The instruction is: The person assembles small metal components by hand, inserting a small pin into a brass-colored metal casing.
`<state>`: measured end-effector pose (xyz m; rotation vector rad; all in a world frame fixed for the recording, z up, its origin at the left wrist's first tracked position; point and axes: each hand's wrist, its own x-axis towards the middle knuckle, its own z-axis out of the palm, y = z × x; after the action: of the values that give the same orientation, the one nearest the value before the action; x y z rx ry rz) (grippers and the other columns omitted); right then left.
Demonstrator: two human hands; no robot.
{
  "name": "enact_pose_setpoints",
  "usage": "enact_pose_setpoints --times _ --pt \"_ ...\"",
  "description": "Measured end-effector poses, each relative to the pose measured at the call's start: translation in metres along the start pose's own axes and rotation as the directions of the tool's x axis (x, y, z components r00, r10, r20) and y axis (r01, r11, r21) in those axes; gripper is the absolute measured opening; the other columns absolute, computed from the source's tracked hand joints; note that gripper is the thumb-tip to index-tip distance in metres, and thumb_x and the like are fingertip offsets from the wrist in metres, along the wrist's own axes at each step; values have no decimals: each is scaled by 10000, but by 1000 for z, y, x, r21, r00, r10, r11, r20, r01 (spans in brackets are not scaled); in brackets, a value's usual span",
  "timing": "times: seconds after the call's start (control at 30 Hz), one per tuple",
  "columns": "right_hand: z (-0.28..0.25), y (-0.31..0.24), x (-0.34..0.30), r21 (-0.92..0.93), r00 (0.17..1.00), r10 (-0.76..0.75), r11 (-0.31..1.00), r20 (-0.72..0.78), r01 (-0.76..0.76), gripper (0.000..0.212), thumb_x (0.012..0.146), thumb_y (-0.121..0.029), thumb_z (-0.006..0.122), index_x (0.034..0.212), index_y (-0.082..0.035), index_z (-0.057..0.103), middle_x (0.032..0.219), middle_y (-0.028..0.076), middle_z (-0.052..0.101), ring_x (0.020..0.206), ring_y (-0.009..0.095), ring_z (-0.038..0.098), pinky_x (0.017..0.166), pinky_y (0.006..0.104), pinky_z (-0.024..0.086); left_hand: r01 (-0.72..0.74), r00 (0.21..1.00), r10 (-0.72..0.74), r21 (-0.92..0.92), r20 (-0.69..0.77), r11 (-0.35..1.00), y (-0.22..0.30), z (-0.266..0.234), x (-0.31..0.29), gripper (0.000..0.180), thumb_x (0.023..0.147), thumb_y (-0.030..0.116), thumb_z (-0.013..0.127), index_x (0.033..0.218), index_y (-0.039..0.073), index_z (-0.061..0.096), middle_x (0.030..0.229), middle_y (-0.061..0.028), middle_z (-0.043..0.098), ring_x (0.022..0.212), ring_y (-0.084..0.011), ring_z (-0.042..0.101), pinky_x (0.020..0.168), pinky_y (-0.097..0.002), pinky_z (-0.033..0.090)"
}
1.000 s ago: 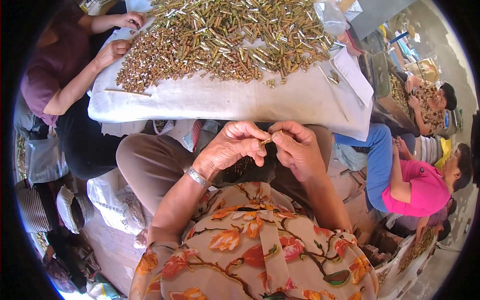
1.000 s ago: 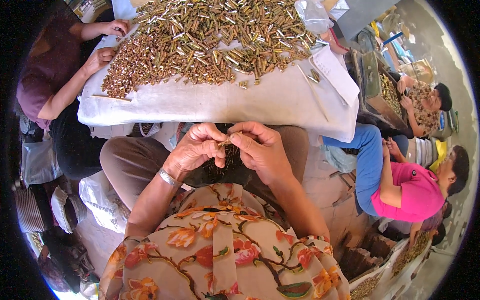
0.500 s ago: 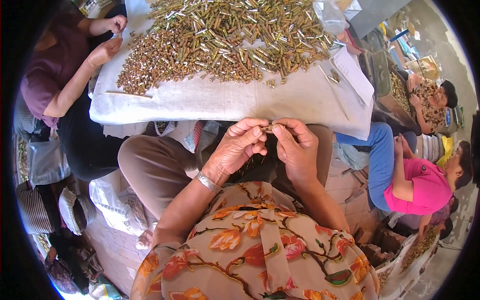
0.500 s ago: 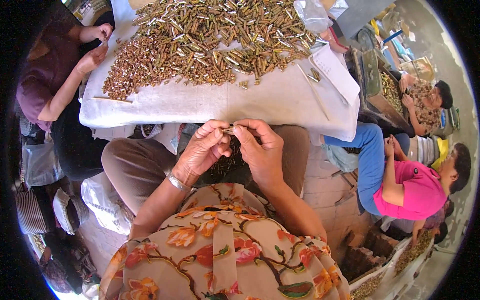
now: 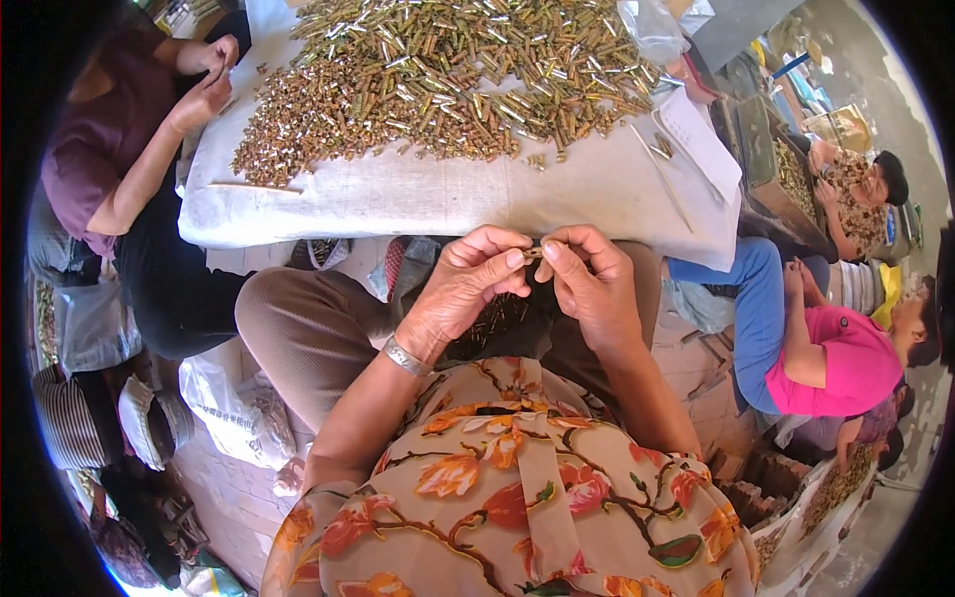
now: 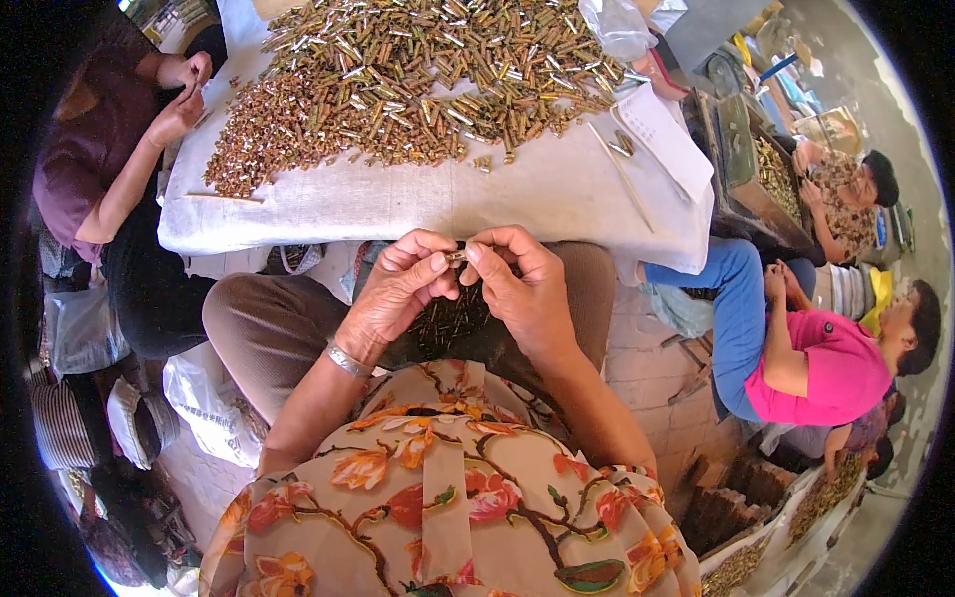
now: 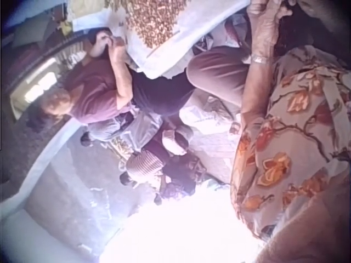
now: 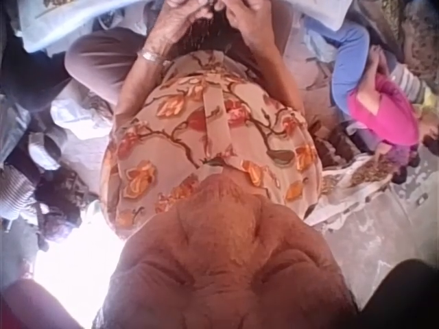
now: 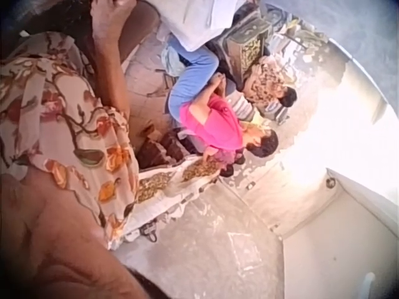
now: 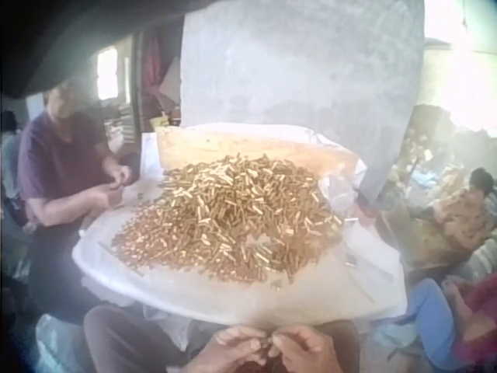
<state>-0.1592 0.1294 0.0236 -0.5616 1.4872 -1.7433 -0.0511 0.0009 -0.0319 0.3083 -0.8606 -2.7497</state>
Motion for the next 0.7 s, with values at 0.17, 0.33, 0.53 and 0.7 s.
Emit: enact_pose_setpoints --times 0.17,0.33,0.53,0.7 --pt "-5 -2 3 -19 997 66 998 45 -65 165 927 -139 593 1032 -14 618 757 11 619 557 5 456 483 163 356 -55 993 73 187 -90 981 4 3 -1 183 891 136 640 1020 7 622 874 -51 661 726 -122 652 695 -264 569" --pt "-8 6 5 -389 950 -303 868 77 308 143 906 -106 618 1012 -10 633 828 5 650 718 27 540 626 187 439 -23 994 37 139 -102 990 8 12 -4 172 901 159 629 993 14 618 865 -57 660 717 -122 651 689 -268 574" --pt "-4 15 -3 -300 974 -210 938 -86 175 132 901 -96 626 995 -3 639 826 -8 640 676 24 520 595 183 434 -26 997 28 22 -75 999 1 14 -3 147 905 168 625 936 27 599 852 -57 653 710 -114 641 678 -277 579" --pt "-1 13 -4 -201 980 -175 967 -90 155 139 908 -111 623 992 -2 639 774 -13 612 607 20 485 529 174 396 -22 995 22 6 -94 1000 -2 14 -4 133 910 169 616 929 39 597 857 -58 649 692 -109 622 666 -286 577"
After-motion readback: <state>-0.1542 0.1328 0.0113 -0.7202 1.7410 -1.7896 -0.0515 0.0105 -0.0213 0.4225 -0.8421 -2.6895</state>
